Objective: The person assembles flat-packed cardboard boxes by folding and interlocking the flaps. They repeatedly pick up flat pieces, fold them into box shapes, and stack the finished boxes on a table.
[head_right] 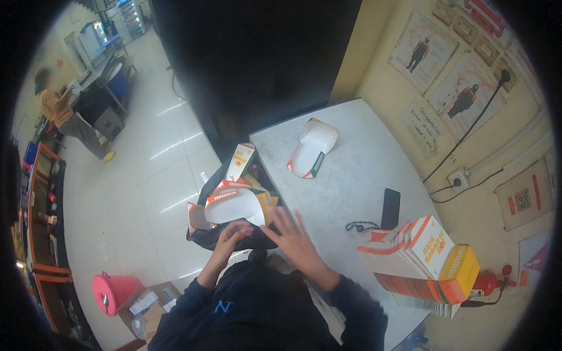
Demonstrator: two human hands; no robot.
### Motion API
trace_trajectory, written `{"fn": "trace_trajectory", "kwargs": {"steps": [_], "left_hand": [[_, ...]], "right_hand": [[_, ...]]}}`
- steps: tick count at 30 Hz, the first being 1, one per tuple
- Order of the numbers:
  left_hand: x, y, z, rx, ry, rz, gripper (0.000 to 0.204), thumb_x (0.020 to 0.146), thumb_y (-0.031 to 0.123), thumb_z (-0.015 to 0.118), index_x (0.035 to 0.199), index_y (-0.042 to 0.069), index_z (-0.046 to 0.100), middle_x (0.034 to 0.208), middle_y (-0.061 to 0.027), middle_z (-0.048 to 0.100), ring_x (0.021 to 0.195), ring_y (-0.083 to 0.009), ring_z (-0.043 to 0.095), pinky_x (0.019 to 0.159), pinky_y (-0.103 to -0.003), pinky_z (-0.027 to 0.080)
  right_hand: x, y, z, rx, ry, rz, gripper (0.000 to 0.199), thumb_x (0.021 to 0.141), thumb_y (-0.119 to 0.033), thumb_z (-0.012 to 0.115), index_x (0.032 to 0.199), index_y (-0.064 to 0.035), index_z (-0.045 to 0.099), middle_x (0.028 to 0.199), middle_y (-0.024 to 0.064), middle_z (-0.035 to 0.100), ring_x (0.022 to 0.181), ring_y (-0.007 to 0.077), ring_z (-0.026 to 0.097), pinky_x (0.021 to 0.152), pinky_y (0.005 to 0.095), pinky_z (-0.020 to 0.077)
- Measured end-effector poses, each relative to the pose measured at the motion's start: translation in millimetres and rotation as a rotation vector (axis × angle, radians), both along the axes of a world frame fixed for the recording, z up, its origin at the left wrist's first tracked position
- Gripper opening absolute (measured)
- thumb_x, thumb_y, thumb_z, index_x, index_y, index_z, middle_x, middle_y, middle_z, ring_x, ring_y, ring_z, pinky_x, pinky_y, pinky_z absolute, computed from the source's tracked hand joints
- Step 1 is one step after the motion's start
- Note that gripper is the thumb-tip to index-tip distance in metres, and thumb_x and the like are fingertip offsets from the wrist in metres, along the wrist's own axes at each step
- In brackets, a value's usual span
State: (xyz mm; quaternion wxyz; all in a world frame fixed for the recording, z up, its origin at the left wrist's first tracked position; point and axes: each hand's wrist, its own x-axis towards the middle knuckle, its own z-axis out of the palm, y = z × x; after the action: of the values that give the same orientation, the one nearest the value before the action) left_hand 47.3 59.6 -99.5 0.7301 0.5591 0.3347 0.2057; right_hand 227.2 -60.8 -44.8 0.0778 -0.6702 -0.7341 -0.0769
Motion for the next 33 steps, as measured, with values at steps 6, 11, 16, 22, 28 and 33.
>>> {"fn": "trace_trajectory", "kwargs": {"steps": [6,11,16,22,28,33], "left_hand": [[-55,22,-37,-0.191,-0.016,-0.286,0.031,0.094,0.024,0.047,0.117,0.004,0.052,0.106,-0.0076,0.061,0.102,-0.0163,0.057,0.091,-0.03,0.041],[-58,36,-29,-0.283,-0.108,-0.603,0.048,0.094,0.029,0.05,0.133,0.005,0.037,0.125,-0.0107,0.05,0.117,-0.0187,0.047,0.098,-0.032,0.036],[-4,34,6,-0.61,-0.644,-0.635,0.074,0.083,0.035,0.065,0.14,0.007,0.027,0.14,-0.0137,0.035,0.127,-0.0248,0.038,0.105,-0.039,0.03],[71,-4,74,-1.001,-0.52,-0.588,0.078,0.074,0.018,0.075,0.136,0.004,0.03,0.135,-0.0139,0.041,0.124,-0.0284,0.042,0.104,-0.043,0.035],[140,-92,175,0.044,-0.239,-0.69,0.048,0.082,0.011,0.065,0.124,-0.001,0.044,0.115,-0.0094,0.055,0.106,-0.0207,0.054,0.092,-0.034,0.043],[237,-196,197,-0.042,-0.676,-0.666,0.037,0.085,0.013,0.063,0.117,-0.002,0.051,0.109,-0.0101,0.058,0.101,-0.0188,0.055,0.088,-0.029,0.041]], "right_hand": [[6,104,-33,-0.308,-0.384,0.227,0.011,0.074,-0.018,0.058,0.083,-0.0131,0.062,0.133,0.0107,0.044,0.13,0.022,0.033,0.111,0.0544,0.013],[17,72,58,-0.325,0.437,0.186,0.017,0.075,-0.02,0.067,0.09,-0.0108,0.065,0.094,0.0074,0.066,0.115,0.0221,0.049,0.108,0.0501,0.0184],[37,-21,107,-0.257,1.594,0.071,0.041,0.077,-0.019,0.071,0.113,-0.002,0.058,0.11,0.008,0.062,0.106,0.018,0.055,0.095,0.0356,0.0385],[12,-108,72,0.544,1.955,-0.091,0.049,0.082,-0.015,0.066,0.124,0.0022,0.048,0.121,0.0079,0.056,0.112,0.0164,0.051,0.094,0.0306,0.0386],[19,-199,147,1.311,1.122,-0.633,0.074,0.08,-0.03,0.067,0.137,-0.0011,0.029,0.128,0.0108,0.047,0.113,0.0169,0.05,0.101,0.0312,0.0335],[95,-282,224,0.935,0.787,-1.161,0.057,0.087,-0.042,0.054,0.127,-0.0026,0.042,0.105,0.0145,0.057,0.096,0.0178,0.057,0.084,0.028,0.044]]}}
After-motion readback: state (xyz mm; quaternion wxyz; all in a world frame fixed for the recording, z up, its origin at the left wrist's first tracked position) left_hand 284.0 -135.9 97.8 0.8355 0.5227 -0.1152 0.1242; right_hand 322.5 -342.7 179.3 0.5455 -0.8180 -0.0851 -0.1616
